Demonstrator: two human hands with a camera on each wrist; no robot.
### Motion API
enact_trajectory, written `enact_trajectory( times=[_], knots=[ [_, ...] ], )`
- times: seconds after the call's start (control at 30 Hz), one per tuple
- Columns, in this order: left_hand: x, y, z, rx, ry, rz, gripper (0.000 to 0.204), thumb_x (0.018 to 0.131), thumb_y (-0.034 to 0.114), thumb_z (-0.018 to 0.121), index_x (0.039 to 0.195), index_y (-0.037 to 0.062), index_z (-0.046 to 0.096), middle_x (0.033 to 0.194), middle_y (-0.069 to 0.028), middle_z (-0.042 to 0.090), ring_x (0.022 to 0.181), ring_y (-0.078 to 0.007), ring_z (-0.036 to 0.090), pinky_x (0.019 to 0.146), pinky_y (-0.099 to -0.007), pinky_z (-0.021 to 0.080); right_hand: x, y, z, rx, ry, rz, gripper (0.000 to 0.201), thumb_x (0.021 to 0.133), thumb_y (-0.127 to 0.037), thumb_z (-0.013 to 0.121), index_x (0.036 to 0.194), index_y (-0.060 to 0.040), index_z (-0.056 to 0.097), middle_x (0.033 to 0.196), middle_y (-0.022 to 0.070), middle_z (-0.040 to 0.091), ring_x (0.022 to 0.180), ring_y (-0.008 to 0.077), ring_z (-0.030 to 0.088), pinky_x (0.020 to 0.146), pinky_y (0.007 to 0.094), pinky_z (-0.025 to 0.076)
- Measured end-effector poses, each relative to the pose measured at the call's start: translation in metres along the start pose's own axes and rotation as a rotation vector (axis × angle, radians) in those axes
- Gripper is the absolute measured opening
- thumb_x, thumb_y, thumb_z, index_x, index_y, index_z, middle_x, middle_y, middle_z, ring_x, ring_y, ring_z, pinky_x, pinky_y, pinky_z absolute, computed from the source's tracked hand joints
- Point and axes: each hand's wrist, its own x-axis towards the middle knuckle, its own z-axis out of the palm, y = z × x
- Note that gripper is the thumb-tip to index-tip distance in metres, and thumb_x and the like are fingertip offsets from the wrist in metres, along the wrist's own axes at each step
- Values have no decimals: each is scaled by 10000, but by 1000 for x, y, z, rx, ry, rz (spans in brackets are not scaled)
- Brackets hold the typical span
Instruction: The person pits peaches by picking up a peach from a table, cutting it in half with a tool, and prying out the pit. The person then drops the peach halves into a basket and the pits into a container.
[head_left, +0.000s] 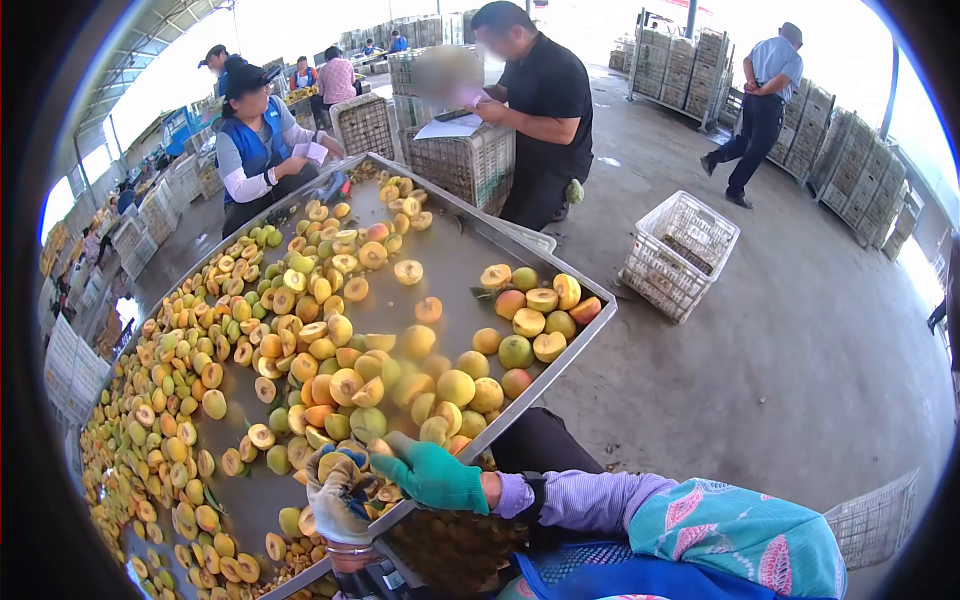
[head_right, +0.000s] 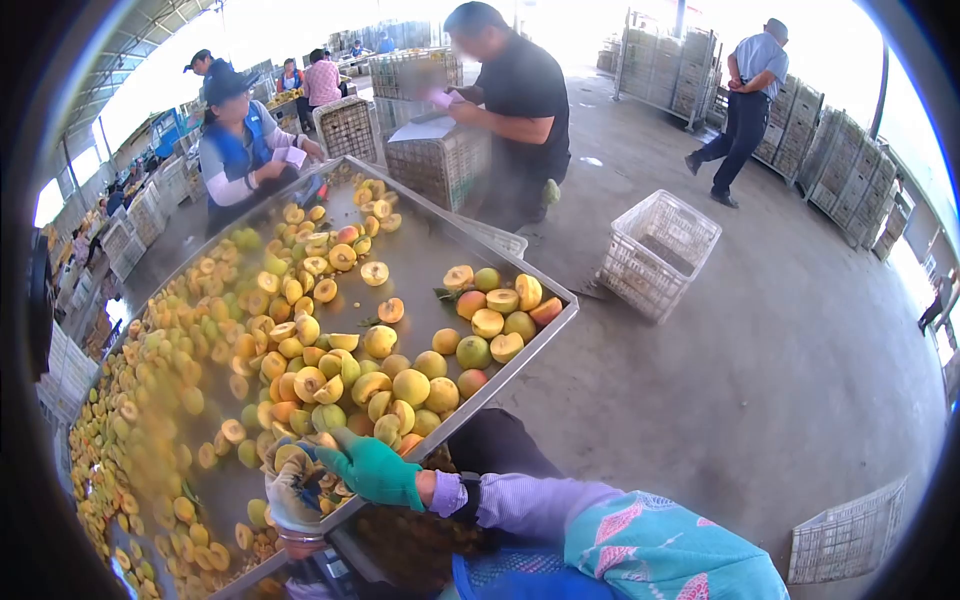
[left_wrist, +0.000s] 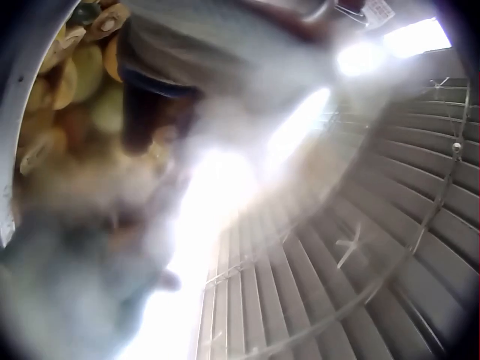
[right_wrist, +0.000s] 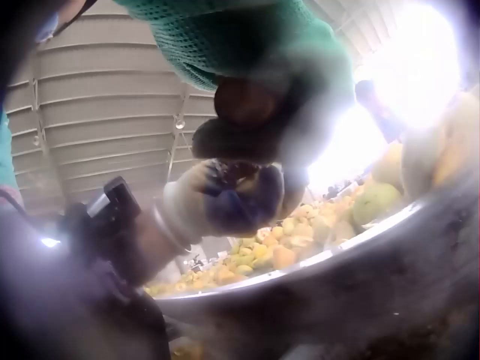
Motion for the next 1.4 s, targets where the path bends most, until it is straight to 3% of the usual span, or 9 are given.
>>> enact_trajectory(
  times=[0.23,0.3,0.47,0.6,0.7,0.83,1.13,1.3,1.4],
  knots=[
    [23,-19,-13,-17,-119,-64,405,986,208,481,1345,22,451,1010,-90,638,845,-170,640,670,-278,567,5,5,-2,-159,31,-107,271,984,-285,491,1046,-30,559,759,201,586,662,353,589,588,435,442],
    [7,-7,-7,678,-232,366,379,1001,201,467,1328,8,462,1115,-98,627,908,-174,658,689,-280,577,9,17,-2,-278,28,-218,232,964,-251,532,963,-19,533,690,202,552,619,367,567,524,442,405],
    [7,-7,-4,717,-200,588,382,978,179,519,1299,-26,493,1071,-109,665,870,-151,664,676,-251,549,-2,10,0,-214,-60,8,245,948,-239,560,885,-9,506,648,225,558,620,410,579,505,459,402],
    [-2,-2,4,626,-202,476,358,1010,164,446,1298,-46,479,1096,-129,649,935,-185,655,762,-278,548,-5,8,4,-322,-34,-128,242,952,-244,545,930,-8,501,651,226,577,617,408,595,504,479,418],
    [-1,-3,8,125,-235,238,343,1009,153,425,1278,-44,506,1091,-150,652,960,-211,650,823,-303,535,-5,3,4,-322,-18,-159,247,955,-250,539,954,-7,499,653,219,588,607,407,598,500,474,429],
    [5,-8,-4,548,-216,413,357,1018,183,401,1266,-41,527,1109,-173,648,965,-218,650,856,-306,528,-5,-1,4,-407,-39,-171,265,954,-258,539,993,0,494,629,207,586,596,408,604,483,470,438],
    [2,-4,5,387,-313,339,453,1029,306,379,1218,-62,564,1066,-139,671,867,-169,667,759,-283,548,-7,15,5,-391,-140,-159,331,964,-286,536,1069,28,526,718,229,623,658,411,631,530,447,465],
    [-5,13,10,134,-299,-114,478,1024,331,385,1152,-80,592,1023,-130,670,825,-173,663,763,-279,539,-12,30,2,-318,-159,-217,340,952,-276,519,1098,29,492,644,214,590,591,409,587,516,478,434],
    [-20,0,15,271,-192,170,380,963,272,521,1193,-27,574,1074,-121,641,920,-193,621,813,-301,520,-9,39,-2,-431,-156,-305,318,965,-276,495,1093,7,566,697,240,586,592,398,574,506,490,413]
  ],
)
